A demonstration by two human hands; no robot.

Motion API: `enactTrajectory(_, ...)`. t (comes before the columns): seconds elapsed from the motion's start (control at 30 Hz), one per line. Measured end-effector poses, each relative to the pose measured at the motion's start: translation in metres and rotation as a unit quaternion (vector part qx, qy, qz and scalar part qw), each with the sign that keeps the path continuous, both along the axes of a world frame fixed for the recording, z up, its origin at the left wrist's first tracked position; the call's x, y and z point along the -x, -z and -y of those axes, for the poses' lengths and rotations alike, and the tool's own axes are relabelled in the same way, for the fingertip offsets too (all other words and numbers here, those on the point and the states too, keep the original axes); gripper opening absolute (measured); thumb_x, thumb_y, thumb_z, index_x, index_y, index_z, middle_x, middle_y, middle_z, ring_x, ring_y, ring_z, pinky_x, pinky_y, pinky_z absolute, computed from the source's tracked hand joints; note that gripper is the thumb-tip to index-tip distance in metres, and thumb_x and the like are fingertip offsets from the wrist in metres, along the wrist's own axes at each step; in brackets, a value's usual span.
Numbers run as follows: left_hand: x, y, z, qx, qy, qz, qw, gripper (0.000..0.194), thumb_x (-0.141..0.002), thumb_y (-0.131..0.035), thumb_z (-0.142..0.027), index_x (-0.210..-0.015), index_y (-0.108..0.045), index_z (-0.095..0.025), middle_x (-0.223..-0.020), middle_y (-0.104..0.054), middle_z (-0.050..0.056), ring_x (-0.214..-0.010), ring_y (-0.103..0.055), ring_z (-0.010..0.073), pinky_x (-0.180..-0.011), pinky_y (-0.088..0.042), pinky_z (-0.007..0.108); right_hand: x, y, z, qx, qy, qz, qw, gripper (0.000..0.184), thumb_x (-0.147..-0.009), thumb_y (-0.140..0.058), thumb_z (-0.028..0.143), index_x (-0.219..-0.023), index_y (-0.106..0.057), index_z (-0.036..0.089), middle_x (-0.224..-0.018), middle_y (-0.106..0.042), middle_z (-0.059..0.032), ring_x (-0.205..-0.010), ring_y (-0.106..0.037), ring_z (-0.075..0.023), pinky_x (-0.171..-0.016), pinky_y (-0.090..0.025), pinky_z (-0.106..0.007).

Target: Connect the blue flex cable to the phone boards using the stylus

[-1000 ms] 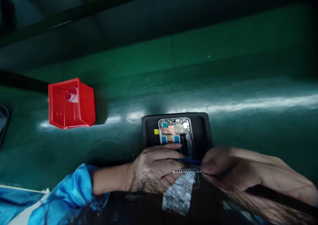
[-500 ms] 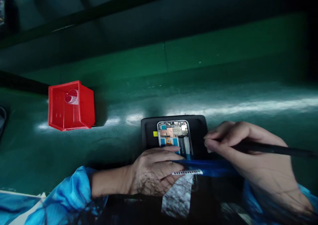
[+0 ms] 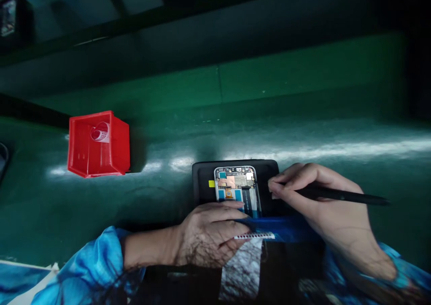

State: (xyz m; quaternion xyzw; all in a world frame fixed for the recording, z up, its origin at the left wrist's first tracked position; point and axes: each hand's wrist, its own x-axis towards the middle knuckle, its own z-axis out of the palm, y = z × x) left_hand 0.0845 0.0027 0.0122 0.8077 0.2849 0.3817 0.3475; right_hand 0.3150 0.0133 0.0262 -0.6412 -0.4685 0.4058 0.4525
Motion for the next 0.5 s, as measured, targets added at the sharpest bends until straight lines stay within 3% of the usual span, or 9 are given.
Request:
enactTrajectory(0.27, 0.0, 0.006, 0.001, -0.011, 0.001, 0.001, 1.0, 0.011, -0.1, -0.07, -0.022, -0.093, -0.071, -0.013, -0.097, -0.081, 0.004, -0.103, -0.08, 0.0144, -0.111, -0.06, 0.021, 0.001, 0.002, 0.0, -0.01, -0.009, 0.007, 1.0, 0.027, -0.071, -0.089, 0.02, -0.058, -0.065, 0.022, -0.068, -0.076, -0.0009, -0.063, -0.076, -0.0141, -0.061, -0.061, -0.017)
enactTrajectory(0.4, 0.002, 0.02, 0.009, -0.05, 0.02, 0.01, 0.999, 0.014, -0.102, -0.065, -0.022, -0.095, -0.072, -0.012, -0.095, -0.08, 0.005, -0.095, -0.079, 0.0118, -0.119, -0.055, 0.021, -0.002, 0.007, 0.006, -0.02, -0.014, 0.035, 0.999, 0.027, -0.075, -0.087, 0.023, -0.06, -0.065, 0.024, -0.071, -0.077, -0.0008, -0.064, -0.075, -0.0166, -0.06, -0.061, -0.022)
enactTrajectory(0.5, 0.001, 0.032, 0.018, -0.118, 0.071, -0.086, 0.987, 0.024, -0.105, -0.062, -0.029, -0.09, -0.078, -0.021, -0.102, -0.082, 0.001, -0.102, -0.078, 0.01, -0.129, -0.046, 0.021, -0.005, 0.011, 0.016, -0.014, -0.023, 0.043, 0.999, 0.029, -0.075, -0.091, 0.031, -0.061, -0.066, 0.026, -0.074, -0.077, -0.0015, -0.067, -0.073, -0.0194, -0.059, -0.062, -0.027)
